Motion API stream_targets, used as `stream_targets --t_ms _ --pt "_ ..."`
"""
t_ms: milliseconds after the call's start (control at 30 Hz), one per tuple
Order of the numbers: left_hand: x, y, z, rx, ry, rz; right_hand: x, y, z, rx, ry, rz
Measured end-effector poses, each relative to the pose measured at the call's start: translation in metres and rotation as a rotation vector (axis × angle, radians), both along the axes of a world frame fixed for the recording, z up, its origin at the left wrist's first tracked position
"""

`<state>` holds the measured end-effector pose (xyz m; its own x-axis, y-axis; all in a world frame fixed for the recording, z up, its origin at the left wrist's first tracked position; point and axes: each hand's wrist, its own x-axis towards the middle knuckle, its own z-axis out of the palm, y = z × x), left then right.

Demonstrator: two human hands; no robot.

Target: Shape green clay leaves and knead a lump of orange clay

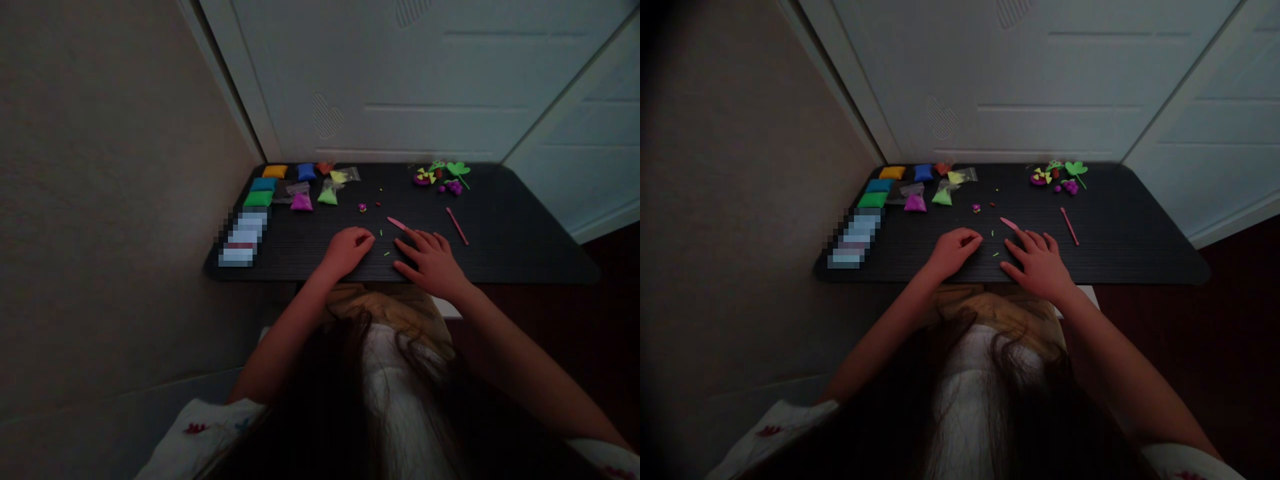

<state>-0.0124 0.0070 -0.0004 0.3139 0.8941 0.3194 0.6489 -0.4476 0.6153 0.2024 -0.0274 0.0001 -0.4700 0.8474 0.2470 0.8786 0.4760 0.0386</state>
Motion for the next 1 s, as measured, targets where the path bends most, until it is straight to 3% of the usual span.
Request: stream_targets --t_ms 1000 --pt "-0.0005 0.0011 -0.0002 0.004 -0.015 0.003 -0.0004 -0.0002 0.0006 -0.01 0.012 0.014"
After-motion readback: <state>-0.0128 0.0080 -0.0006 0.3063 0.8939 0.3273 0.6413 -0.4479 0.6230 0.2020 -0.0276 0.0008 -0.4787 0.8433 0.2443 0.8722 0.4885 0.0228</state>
